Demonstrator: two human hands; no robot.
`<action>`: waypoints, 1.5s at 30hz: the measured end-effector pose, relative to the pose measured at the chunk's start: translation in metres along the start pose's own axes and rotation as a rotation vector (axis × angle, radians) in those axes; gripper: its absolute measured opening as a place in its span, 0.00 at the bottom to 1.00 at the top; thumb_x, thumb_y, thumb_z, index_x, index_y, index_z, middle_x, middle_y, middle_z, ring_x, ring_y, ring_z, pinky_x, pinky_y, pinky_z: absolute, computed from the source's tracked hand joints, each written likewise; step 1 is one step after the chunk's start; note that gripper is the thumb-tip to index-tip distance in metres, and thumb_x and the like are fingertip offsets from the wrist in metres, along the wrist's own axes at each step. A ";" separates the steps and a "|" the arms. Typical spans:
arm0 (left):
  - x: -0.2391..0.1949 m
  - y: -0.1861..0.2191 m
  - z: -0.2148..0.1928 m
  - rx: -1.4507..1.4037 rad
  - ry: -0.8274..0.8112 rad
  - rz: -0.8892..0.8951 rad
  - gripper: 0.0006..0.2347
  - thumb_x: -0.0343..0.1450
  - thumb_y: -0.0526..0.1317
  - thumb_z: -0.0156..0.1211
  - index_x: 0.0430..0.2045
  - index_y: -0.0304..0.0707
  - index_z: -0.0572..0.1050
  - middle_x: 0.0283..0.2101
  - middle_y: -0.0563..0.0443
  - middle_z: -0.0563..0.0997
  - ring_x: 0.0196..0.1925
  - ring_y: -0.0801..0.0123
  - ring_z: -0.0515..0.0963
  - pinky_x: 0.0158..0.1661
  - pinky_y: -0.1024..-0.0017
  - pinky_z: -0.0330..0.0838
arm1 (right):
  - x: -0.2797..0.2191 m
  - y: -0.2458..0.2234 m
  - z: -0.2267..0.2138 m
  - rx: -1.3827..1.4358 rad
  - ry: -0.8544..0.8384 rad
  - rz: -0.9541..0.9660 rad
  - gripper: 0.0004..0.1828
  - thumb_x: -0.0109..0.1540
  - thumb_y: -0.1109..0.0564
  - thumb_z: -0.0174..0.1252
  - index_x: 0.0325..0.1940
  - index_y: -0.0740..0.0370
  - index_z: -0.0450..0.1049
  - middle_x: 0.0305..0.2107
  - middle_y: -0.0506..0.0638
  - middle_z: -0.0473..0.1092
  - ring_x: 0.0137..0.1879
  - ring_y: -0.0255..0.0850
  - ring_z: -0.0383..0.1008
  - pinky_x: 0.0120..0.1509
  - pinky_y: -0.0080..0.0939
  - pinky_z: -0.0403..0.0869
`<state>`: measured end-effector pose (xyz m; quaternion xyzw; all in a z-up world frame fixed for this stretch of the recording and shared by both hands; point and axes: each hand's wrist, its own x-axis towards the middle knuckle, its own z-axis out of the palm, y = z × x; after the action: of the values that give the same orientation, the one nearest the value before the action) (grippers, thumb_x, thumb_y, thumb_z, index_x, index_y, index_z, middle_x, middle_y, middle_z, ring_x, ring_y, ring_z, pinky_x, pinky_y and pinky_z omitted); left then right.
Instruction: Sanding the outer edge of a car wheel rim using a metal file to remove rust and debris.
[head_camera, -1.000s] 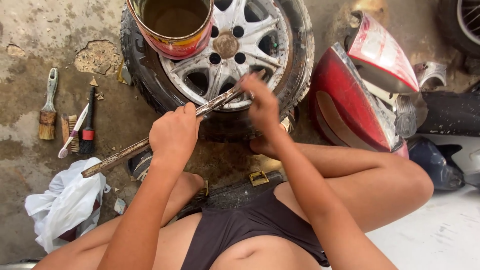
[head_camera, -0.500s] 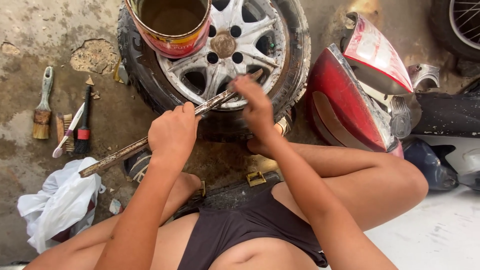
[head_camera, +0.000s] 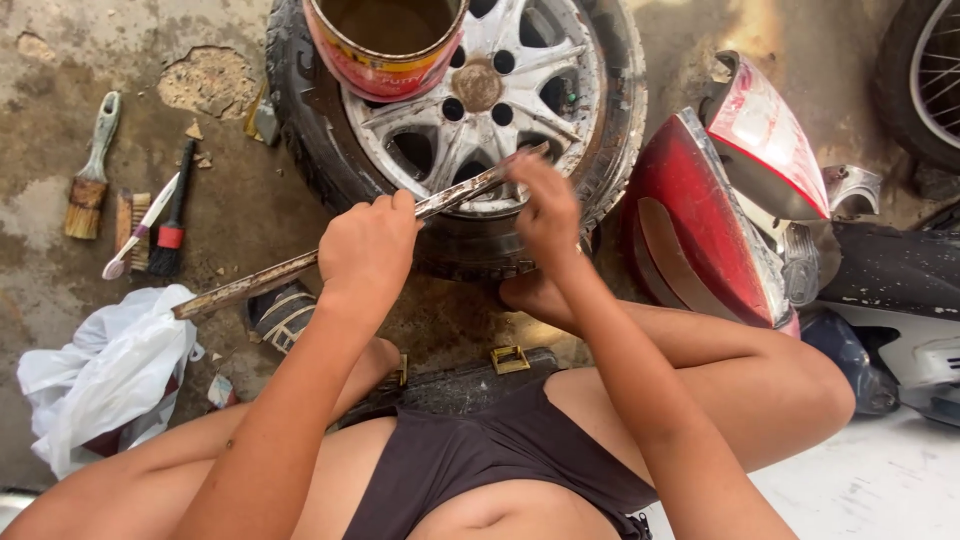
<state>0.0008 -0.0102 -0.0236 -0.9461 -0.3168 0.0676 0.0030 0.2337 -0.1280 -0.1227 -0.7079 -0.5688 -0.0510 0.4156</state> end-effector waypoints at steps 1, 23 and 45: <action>-0.001 0.000 0.001 0.001 -0.003 -0.008 0.13 0.74 0.54 0.61 0.30 0.47 0.72 0.25 0.57 0.79 0.24 0.71 0.82 0.27 0.73 0.80 | -0.002 0.009 -0.001 0.007 -0.003 -0.003 0.27 0.59 0.74 0.43 0.51 0.58 0.82 0.48 0.54 0.78 0.58 0.52 0.77 0.66 0.51 0.72; 0.002 0.007 0.013 -0.059 0.126 -0.025 0.13 0.69 0.52 0.67 0.26 0.47 0.73 0.21 0.56 0.77 0.20 0.68 0.79 0.23 0.69 0.77 | 0.014 0.009 -0.013 -0.004 -0.105 0.080 0.25 0.59 0.74 0.47 0.51 0.58 0.82 0.47 0.56 0.77 0.58 0.56 0.76 0.63 0.55 0.73; -0.008 0.012 0.020 0.019 0.157 -0.014 0.12 0.71 0.51 0.65 0.26 0.49 0.72 0.21 0.58 0.75 0.22 0.71 0.79 0.24 0.74 0.76 | 0.108 -0.028 -0.070 0.127 -0.861 0.582 0.21 0.61 0.69 0.51 0.54 0.59 0.81 0.45 0.53 0.61 0.50 0.50 0.67 0.55 0.52 0.72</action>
<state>-0.0009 -0.0250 -0.0426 -0.9462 -0.3215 -0.0037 0.0371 0.2756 -0.0904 -0.0038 -0.7670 -0.4700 0.3965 0.1832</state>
